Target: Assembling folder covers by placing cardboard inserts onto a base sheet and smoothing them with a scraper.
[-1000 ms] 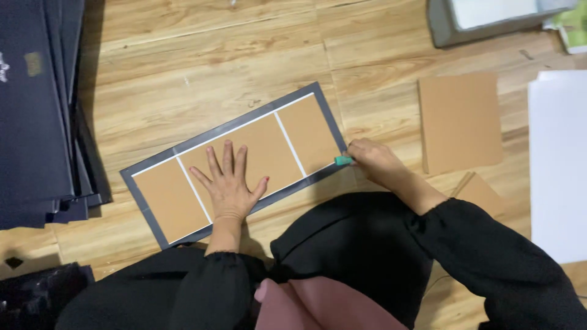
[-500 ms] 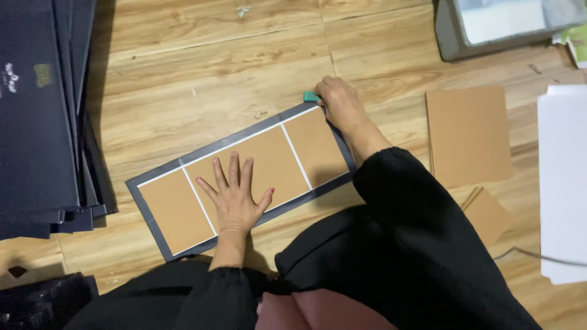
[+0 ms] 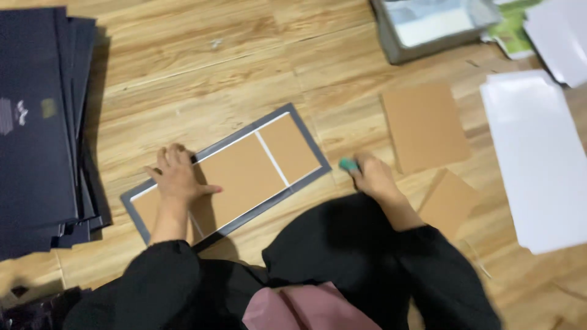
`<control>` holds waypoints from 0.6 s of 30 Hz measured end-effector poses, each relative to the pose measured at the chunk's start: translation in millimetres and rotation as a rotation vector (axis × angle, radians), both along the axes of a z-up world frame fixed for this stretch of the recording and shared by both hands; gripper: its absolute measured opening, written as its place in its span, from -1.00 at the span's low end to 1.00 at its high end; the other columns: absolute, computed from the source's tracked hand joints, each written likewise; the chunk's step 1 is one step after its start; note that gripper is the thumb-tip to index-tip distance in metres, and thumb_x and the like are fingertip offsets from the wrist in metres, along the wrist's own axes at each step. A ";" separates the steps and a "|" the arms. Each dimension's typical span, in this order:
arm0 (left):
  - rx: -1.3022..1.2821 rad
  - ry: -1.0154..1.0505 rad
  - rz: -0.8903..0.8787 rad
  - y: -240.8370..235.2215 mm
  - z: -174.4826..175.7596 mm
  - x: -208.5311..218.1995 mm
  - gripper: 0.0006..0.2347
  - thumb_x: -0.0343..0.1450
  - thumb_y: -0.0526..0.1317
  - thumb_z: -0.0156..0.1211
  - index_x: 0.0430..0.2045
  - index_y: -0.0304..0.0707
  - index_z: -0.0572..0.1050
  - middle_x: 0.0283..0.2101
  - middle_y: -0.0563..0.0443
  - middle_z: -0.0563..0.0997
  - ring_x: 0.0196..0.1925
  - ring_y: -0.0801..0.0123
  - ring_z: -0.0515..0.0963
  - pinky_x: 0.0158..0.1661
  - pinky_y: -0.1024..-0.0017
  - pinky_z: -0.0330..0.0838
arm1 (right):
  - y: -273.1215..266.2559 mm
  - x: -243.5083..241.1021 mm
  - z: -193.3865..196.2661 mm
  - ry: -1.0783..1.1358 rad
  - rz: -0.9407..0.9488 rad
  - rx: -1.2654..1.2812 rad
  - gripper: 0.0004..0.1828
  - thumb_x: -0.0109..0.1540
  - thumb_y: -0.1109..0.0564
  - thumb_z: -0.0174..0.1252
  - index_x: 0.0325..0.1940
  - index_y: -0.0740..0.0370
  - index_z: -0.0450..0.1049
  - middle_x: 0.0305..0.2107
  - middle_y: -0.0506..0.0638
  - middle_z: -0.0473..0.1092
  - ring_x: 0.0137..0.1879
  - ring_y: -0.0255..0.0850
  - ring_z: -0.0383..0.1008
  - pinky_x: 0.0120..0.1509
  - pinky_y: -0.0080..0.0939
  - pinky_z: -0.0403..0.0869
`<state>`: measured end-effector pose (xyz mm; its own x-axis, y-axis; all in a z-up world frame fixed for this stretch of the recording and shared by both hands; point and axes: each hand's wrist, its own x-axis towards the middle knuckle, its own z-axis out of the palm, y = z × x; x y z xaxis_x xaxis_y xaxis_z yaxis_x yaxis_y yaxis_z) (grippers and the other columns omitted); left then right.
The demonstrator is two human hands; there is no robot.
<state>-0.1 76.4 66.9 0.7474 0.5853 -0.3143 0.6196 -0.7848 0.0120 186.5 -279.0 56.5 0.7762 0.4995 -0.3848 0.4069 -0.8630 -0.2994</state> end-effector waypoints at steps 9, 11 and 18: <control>-0.276 0.088 -0.107 21.7 13.5 6.5 -0.35 -0.16 0.14 0.47 -0.23 0.03 0.40 -0.24 0.03 0.58 -0.06 0.22 0.52 -0.11 0.29 0.40 | -30.8 16.1 -35.5 -0.155 -0.481 0.323 -0.65 -0.03 0.02 0.11 -0.20 0.15 0.40 -0.40 0.05 0.36 -0.13 -0.03 0.40 -0.07 -0.01 0.37; -0.279 0.023 -0.171 18.5 72.0 9.2 -0.46 -0.02 0.11 0.40 -0.22 0.06 0.40 -0.28 -0.02 0.61 -0.10 0.16 0.55 -0.12 0.28 0.40 | -34.5 32.4 -47.5 -0.117 -0.472 0.344 -0.63 -0.03 0.01 0.10 -0.17 0.14 0.42 -0.39 0.05 0.37 -0.12 -0.02 0.40 -0.07 0.01 0.37; 0.368 0.067 -0.260 62.1 237.1 -44.5 -0.69 0.29 0.21 -0.10 -0.21 0.34 0.46 -0.18 0.19 0.56 -0.17 0.25 0.56 -0.32 0.31 0.42 | -45.4 43.6 -89.6 -0.132 -0.284 0.516 -0.64 0.07 0.15 0.09 -0.07 0.29 0.41 -0.18 0.21 0.39 -0.02 0.08 0.36 0.04 -0.02 0.32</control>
<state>-44.6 138.5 304.1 0.8692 0.4630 -0.1733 0.3916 -0.8588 -0.3304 230.2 -324.4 -33.1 0.9314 0.3621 -0.0386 0.2442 -0.6998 -0.6712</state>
